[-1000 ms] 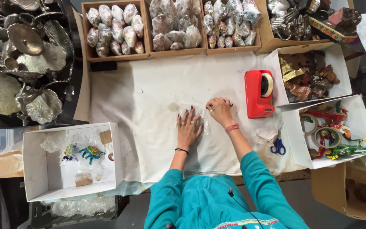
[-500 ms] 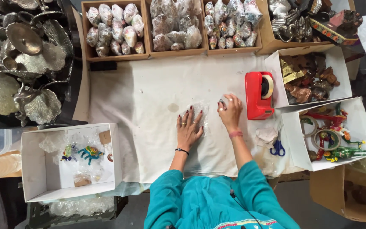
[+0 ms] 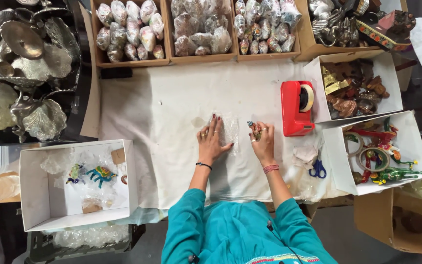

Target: The person wraps small decorative figurines in bubble wrap and places them into a box. They also wipe a figurine with a cloth before wrapping it.

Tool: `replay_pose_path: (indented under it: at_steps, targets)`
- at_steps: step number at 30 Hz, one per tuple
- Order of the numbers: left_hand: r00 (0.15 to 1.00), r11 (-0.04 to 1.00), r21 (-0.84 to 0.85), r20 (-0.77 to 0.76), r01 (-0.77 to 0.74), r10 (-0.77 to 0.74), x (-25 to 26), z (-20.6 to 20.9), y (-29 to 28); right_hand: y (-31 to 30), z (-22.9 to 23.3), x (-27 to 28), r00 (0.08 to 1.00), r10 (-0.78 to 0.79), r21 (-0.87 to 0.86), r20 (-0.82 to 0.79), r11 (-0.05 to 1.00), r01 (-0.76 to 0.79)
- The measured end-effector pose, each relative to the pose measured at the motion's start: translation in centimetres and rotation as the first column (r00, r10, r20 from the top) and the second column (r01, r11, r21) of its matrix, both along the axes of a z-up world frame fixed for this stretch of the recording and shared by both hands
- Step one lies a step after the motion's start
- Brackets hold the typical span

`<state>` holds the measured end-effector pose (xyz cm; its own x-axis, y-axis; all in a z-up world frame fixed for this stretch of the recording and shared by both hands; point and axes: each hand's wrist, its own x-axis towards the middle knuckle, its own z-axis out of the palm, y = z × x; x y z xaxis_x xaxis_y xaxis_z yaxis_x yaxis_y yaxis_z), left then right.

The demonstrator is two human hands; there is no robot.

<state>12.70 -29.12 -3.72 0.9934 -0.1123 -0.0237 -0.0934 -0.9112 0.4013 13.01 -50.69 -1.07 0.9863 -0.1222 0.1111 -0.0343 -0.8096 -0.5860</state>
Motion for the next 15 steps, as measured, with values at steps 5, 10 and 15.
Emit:
replay_pose_path:
  at_steps: [5, 10, 15]
  targets:
    - [1.0, 0.997, -0.071, 0.027, -0.011, 0.012, 0.0, 0.0, 0.3, 4.0, 2.8, 1.9, 0.991, 0.132, 0.285, 0.008, 0.95, -0.128]
    - [0.99, 0.964, -0.265, 0.128, -0.028, 0.064, -0.2, -1.1, 0.8, 6.4, 0.4, 3.4, 0.931, 0.359, 0.498, -0.061, 0.819, -0.283]
    - [0.985, 0.844, -0.537, 0.148, 0.005, 0.088, -1.2, -0.1, 2.3, 7.3, 0.4, 3.8, 0.925, 0.378, 0.433, -0.029, 0.839, -0.33]
